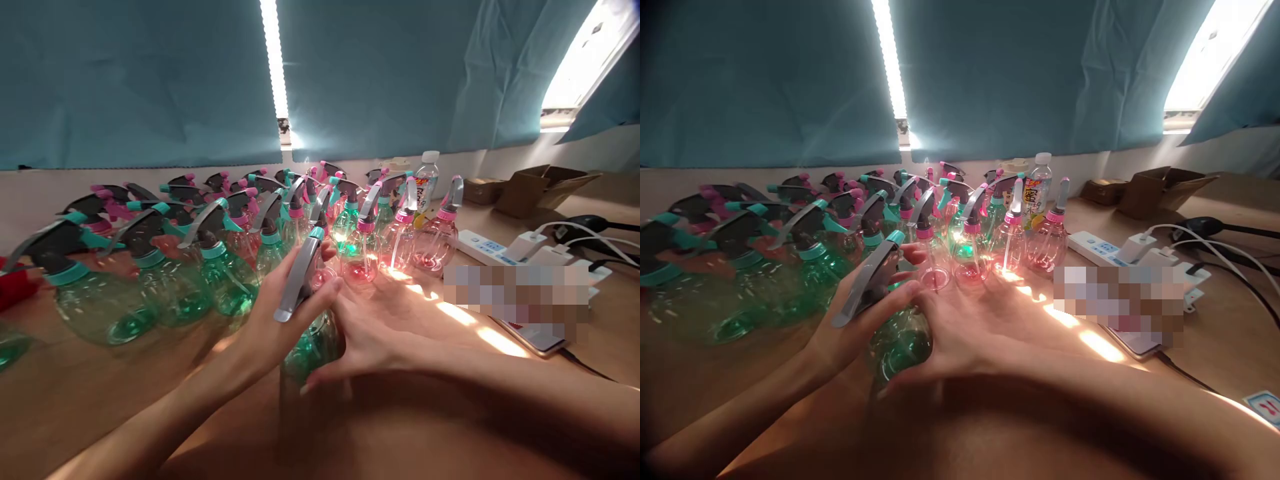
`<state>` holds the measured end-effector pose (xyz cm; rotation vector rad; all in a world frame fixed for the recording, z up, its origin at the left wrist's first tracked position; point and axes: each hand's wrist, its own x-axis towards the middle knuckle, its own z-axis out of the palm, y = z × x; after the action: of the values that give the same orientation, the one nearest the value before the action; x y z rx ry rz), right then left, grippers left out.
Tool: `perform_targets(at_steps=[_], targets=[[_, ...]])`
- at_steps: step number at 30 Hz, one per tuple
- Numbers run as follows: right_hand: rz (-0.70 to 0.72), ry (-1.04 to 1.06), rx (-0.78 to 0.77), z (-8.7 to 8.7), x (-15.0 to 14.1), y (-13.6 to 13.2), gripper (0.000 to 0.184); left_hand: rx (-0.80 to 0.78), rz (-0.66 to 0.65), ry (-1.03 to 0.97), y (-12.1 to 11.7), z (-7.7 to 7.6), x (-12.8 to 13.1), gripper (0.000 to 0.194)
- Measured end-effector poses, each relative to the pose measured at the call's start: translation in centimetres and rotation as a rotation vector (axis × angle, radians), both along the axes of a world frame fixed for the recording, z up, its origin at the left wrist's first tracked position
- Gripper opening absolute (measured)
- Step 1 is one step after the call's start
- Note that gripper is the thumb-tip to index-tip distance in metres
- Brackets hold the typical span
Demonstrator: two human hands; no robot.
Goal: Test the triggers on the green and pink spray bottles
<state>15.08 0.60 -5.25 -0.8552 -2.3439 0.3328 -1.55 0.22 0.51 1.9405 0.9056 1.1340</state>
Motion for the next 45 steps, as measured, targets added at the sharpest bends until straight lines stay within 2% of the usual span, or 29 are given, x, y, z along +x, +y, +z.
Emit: perform_targets(at_steps=[3, 5, 9, 14, 15, 23, 32, 38, 45], targets=[[0.033, 0.032, -0.041, 0.1, 0.1, 0.4, 0.12, 0.01, -0.022, -0.018, 0.4, 0.0, 0.1, 0.023], [0.106, 0.026, -0.073, -0.2, 0.8, 0.9, 0.111, 0.002, -0.024, -0.008, 0.4, 0.2, -0.1, 0.021], [0.23, 0.018, -0.096, -1.4, 3.2, 1.9, 0.081, -0.016, -0.009, 0.001, 0.3, 0.3, -1.0, 0.024], [0.198, -0.051, -0.076, -2.4, 5.1, 2.0, 0.03, -0.011, 0.006, 0.004, 0.9, 0.1, -1.8, 0.03], [0.183, -0.054, -0.072, -2.5, 5.1, 1.9, 0.026, -0.008, 0.011, 0.004, 1.0, 0.1, -1.8, 0.03], [0.103, -0.158, -0.081, -3.8, 5.1, 2.1, 0.039, -0.016, 0.01, -0.076, 1.0, -0.7, -1.4, 0.039], [0.082, -0.124, -0.105, -3.9, 5.2, 1.9, 0.039, -0.042, 0.027, -0.082, 0.5, 0.5, -0.8, 0.041], [0.073, -0.124, -0.112, -3.9, 5.3, 1.9, 0.04, -0.039, 0.076, -0.006, 0.2, 0.7, -0.8, 0.03], [0.08, -0.165, -0.099, -3.7, 5.3, 2.0, 0.04, 0.006, 0.059, 0.087, 0.5, 1.0, -1.5, 0.011]])
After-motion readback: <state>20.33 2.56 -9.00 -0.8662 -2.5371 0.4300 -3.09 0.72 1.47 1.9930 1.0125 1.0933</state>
